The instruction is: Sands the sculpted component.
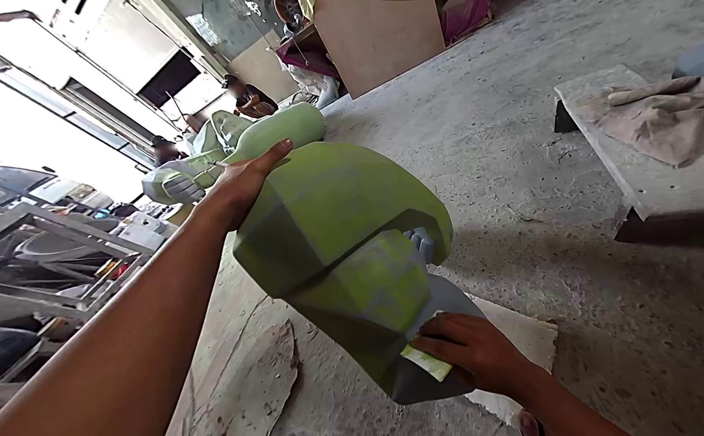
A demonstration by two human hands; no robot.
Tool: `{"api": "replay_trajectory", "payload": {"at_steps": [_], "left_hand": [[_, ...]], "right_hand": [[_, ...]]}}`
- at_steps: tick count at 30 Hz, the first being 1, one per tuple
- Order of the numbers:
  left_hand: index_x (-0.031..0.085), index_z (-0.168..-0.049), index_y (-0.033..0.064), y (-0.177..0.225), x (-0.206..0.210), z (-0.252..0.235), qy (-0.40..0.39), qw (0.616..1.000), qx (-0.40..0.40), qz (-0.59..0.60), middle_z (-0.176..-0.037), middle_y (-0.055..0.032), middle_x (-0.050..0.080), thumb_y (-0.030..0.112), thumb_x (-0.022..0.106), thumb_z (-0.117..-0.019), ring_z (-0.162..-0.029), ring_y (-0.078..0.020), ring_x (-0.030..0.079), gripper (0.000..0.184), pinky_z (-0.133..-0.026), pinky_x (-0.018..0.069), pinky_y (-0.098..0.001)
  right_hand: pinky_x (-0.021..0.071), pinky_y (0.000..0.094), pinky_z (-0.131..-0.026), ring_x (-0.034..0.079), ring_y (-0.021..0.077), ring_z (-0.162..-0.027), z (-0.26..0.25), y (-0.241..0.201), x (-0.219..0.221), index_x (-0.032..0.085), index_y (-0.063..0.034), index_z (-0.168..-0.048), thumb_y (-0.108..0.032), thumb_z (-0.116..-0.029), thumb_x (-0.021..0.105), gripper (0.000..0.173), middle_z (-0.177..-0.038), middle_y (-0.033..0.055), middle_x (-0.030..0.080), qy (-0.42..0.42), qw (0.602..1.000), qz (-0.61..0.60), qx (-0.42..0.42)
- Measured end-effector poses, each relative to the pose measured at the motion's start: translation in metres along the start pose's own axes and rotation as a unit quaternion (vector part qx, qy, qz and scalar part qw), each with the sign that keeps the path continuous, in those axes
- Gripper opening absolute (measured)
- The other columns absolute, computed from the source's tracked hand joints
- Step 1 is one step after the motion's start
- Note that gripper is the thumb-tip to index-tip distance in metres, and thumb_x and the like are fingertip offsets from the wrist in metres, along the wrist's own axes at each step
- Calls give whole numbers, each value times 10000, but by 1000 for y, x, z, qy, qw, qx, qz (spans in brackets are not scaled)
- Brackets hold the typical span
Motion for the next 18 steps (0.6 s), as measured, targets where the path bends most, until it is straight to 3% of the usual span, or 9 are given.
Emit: {"api": "replay_trajectory", "payload": {"at_steps": [3,8,11,14,18], "left_hand": [[675,-1268,148,13,4,0,0,1000,-3,-12,-1145,-120,725,960,515,-714,-1052,-271,708,996,-892,565,-589],[696,-1258,174,50,19,-25,-33,997,41,-49,-1164,-113,730,1000,437,-705,-1093,-272,703,1028,-924,553,-616],[701,-1252,190,81,32,-33,-56,990,92,-95,-1206,-116,714,975,338,-782,-1161,-290,670,984,-969,505,-652],[673,-1311,184,107,40,-18,-70,987,107,-98,-1282,-121,679,884,327,-885,-1223,-284,630,890,-1015,466,-631],[634,-1374,154,131,47,-11,-72,980,134,-128,-1377,-155,622,825,302,-944,-1322,-312,557,863,-1069,409,-637]], "right_hand": [[550,378,-1055,644,190,-1229,3,-22,-9,632,-217,-1351,-156,-1022,552,344,-1272,31,689,-14,1000,18,-17],[418,473,-1183,549,223,-1362,8,-53,-1,621,-180,-1362,-103,-1053,507,339,-1361,38,645,-121,977,141,-106],[411,515,-1182,546,228,-1364,3,-52,-5,618,-177,-1364,-89,-1049,492,350,-1350,33,648,-154,964,187,-105],[419,510,-1172,550,226,-1361,1,-50,-5,627,-167,-1349,-81,-1048,483,345,-1343,34,656,-186,954,211,-105],[432,490,-1162,563,224,-1343,2,-48,-1,657,-169,-1303,-74,-1035,490,330,-1317,27,667,-211,943,241,-93]]}}
Point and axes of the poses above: each hand's wrist, its own z-axis away from the middle knuckle, its own x-axis out of the palm, y = z × x, the point moved 7 cm from there along -z, towards the middle knuckle
